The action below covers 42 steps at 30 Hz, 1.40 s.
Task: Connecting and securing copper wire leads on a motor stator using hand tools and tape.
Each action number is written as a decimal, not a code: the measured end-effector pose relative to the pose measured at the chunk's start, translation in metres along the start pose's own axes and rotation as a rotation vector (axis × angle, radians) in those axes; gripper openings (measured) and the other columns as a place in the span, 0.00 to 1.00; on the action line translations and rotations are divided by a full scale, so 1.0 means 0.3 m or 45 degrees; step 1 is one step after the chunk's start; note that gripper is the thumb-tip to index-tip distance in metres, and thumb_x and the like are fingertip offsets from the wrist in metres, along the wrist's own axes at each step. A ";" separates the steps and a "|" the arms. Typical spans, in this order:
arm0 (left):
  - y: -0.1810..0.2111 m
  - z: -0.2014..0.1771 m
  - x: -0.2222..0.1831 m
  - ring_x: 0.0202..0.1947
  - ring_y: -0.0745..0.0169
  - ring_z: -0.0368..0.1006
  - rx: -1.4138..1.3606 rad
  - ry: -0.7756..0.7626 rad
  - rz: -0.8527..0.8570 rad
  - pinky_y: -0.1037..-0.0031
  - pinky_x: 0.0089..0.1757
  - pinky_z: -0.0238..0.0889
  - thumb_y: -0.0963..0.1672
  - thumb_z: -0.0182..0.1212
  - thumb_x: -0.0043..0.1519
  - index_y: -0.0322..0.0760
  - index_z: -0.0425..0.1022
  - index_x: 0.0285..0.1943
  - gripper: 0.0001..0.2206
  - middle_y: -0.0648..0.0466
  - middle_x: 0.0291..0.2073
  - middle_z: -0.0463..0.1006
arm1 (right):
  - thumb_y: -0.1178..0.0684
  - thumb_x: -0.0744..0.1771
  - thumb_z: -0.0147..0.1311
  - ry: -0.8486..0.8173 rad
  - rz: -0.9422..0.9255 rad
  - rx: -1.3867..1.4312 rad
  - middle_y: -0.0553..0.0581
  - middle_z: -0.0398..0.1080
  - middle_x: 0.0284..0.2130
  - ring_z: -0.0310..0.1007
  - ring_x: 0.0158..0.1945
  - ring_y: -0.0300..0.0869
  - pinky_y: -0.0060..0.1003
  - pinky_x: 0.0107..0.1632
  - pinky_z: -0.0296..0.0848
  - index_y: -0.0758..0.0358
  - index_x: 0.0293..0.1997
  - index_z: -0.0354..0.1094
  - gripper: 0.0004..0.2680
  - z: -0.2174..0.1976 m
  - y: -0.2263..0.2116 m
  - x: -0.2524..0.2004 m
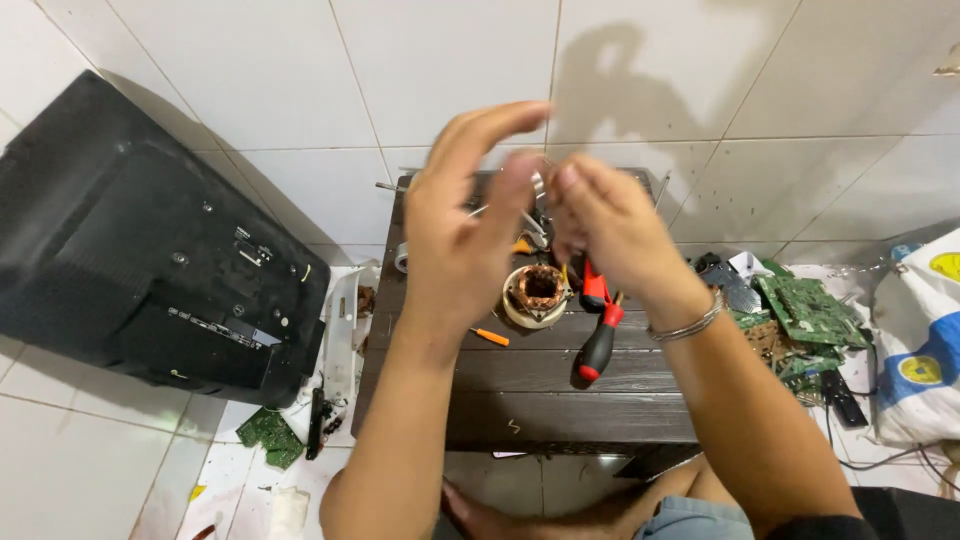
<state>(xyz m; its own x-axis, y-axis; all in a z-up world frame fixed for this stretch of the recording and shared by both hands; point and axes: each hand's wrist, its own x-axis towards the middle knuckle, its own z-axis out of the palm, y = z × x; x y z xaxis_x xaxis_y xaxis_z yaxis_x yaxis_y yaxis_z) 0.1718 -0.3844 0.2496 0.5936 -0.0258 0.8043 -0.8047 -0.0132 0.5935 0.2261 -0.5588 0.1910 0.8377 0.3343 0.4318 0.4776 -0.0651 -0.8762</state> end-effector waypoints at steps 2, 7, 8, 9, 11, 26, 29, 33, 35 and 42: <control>-0.097 0.003 -0.097 0.66 0.49 0.65 -0.062 0.184 -0.110 0.58 0.66 0.55 0.58 0.46 0.72 0.37 0.67 0.67 0.27 0.44 0.61 0.72 | 0.50 0.74 0.39 0.136 -0.015 0.435 0.46 0.48 0.21 0.54 0.20 0.35 0.34 0.23 0.69 0.62 0.44 0.64 0.09 -0.021 -0.146 0.042; -0.285 0.045 -0.289 0.41 0.43 0.81 -0.015 -0.470 -0.450 0.60 0.44 0.73 0.40 0.56 0.68 0.33 0.80 0.44 0.07 0.42 0.34 0.83 | 0.47 0.75 0.37 0.244 -0.151 0.501 0.45 0.37 0.21 0.43 0.19 0.35 0.31 0.22 0.60 0.56 0.45 0.59 0.08 -0.135 -0.312 0.102; -0.305 0.028 -0.288 0.41 0.43 0.81 -0.018 -0.471 -0.451 0.60 0.44 0.73 0.40 0.56 0.68 0.33 0.80 0.44 0.07 0.42 0.34 0.83 | 0.47 0.75 0.37 0.245 -0.149 0.499 0.45 0.37 0.21 0.43 0.19 0.35 0.31 0.22 0.60 0.56 0.45 0.59 0.08 -0.145 -0.294 0.092; -0.327 0.008 -0.283 0.37 0.51 0.80 0.025 -0.421 -0.455 0.64 0.42 0.73 0.41 0.57 0.67 0.37 0.81 0.41 0.06 0.47 0.28 0.81 | 0.48 0.76 0.37 0.314 -0.147 0.421 0.45 0.39 0.20 0.46 0.20 0.35 0.33 0.25 0.64 0.57 0.44 0.59 0.09 -0.156 -0.276 0.082; -0.348 -0.014 -0.275 0.33 0.59 0.80 0.063 -0.374 -0.461 0.68 0.40 0.72 0.43 0.59 0.66 0.42 0.82 0.39 0.06 0.53 0.22 0.80 | 0.48 0.76 0.37 0.387 -0.141 0.341 0.45 0.41 0.20 0.49 0.21 0.35 0.34 0.27 0.67 0.58 0.44 0.59 0.09 -0.167 -0.213 0.060; -0.325 -0.014 -0.218 0.36 0.48 0.79 0.376 -0.350 -0.235 0.64 0.41 0.72 0.45 0.60 0.65 0.43 0.82 0.39 0.06 0.50 0.31 0.80 | 0.58 0.69 0.54 -0.039 0.394 0.047 0.57 0.77 0.39 0.73 0.41 0.41 0.42 0.49 0.76 0.66 0.54 0.75 0.09 0.013 0.365 -0.182; -0.337 -0.038 -0.225 0.38 0.47 0.79 0.410 -0.351 -0.199 0.63 0.42 0.72 0.45 0.60 0.65 0.43 0.82 0.40 0.06 0.51 0.33 0.79 | 0.56 0.68 0.59 -0.134 0.305 -0.237 0.52 0.76 0.25 0.70 0.30 0.36 0.34 0.38 0.74 0.60 0.42 0.79 0.04 0.045 0.389 -0.161; -0.400 -0.171 -0.256 0.42 0.44 0.80 0.522 -0.098 -0.542 0.59 0.46 0.73 0.44 0.58 0.66 0.37 0.78 0.53 0.10 0.45 0.43 0.79 | 0.56 0.70 0.53 -0.034 0.421 -0.167 0.55 0.77 0.26 0.73 0.28 0.35 0.31 0.37 0.76 0.60 0.44 0.78 0.06 0.096 0.306 -0.118; -0.474 -0.224 -0.310 0.44 0.41 0.80 0.724 -0.029 -0.789 0.56 0.48 0.72 0.41 0.57 0.66 0.34 0.76 0.56 0.11 0.42 0.46 0.79 | 0.57 0.70 0.53 0.017 0.443 -0.149 0.57 0.77 0.25 0.74 0.26 0.37 0.30 0.35 0.77 0.62 0.43 0.78 0.06 0.089 0.338 -0.115; -0.487 -0.160 -0.370 0.54 0.49 0.71 0.932 -0.760 -0.603 0.60 0.52 0.60 0.49 0.69 0.56 0.42 0.82 0.51 0.16 0.51 0.47 0.81 | 0.60 0.70 0.49 0.103 0.575 0.089 0.65 0.76 0.29 0.80 0.29 0.45 0.35 0.33 0.82 0.72 0.46 0.73 0.07 0.111 0.369 -0.039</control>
<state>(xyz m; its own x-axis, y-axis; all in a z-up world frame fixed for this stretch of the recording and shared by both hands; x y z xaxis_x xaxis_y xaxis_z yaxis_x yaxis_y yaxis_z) 0.2238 -0.3315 0.0751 0.9092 -0.3455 0.2326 -0.4164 -0.7453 0.5208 0.2603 -0.5386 0.0816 0.9770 0.2124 0.0168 0.0438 -0.1231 -0.9914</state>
